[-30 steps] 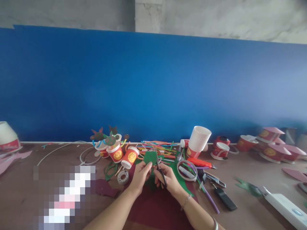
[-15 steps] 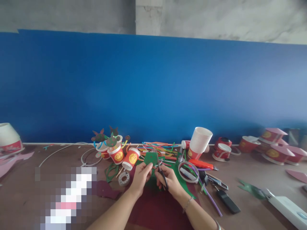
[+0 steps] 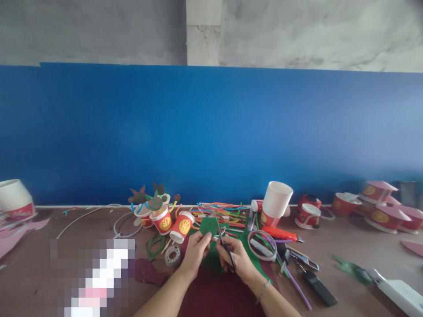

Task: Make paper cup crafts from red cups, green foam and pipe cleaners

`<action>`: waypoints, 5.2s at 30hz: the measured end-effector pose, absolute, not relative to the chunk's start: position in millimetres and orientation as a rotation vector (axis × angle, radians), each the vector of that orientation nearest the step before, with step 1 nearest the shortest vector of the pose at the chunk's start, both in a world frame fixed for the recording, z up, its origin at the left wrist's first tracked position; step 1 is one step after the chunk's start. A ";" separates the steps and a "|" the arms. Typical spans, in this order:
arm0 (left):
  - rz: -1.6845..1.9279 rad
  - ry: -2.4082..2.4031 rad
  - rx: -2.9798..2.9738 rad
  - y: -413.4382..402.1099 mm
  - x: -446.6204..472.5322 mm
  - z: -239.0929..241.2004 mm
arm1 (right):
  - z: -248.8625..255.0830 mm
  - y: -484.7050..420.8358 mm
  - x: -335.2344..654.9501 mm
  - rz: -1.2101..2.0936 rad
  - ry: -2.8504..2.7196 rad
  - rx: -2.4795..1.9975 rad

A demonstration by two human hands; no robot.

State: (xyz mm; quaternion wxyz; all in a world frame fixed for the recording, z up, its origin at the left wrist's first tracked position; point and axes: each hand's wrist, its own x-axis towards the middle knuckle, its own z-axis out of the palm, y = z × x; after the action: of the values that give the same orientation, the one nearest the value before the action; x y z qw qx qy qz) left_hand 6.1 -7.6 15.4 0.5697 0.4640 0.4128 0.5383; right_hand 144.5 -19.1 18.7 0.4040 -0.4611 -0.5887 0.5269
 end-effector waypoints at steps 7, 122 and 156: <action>1.270 0.988 1.082 -7.7 5.8 13.2 | 23.4 -19.9 144.6 1.333 -1.480 -1.173; 1.349 1.019 1.024 -6.6 5.8 14.8 | 9.7 -18.2 144.8 1.440 -1.419 -1.221; 1.255 0.892 0.999 -7.5 2.4 18.1 | 8.3 -18.4 146.2 1.415 -1.441 -1.156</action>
State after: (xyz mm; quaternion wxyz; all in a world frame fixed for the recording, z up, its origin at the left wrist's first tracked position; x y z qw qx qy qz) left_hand 2.4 -7.5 18.1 0.6077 0.4325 0.3859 0.5429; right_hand 146.2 -18.4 8.3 0.3959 -0.4562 -0.5686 0.5584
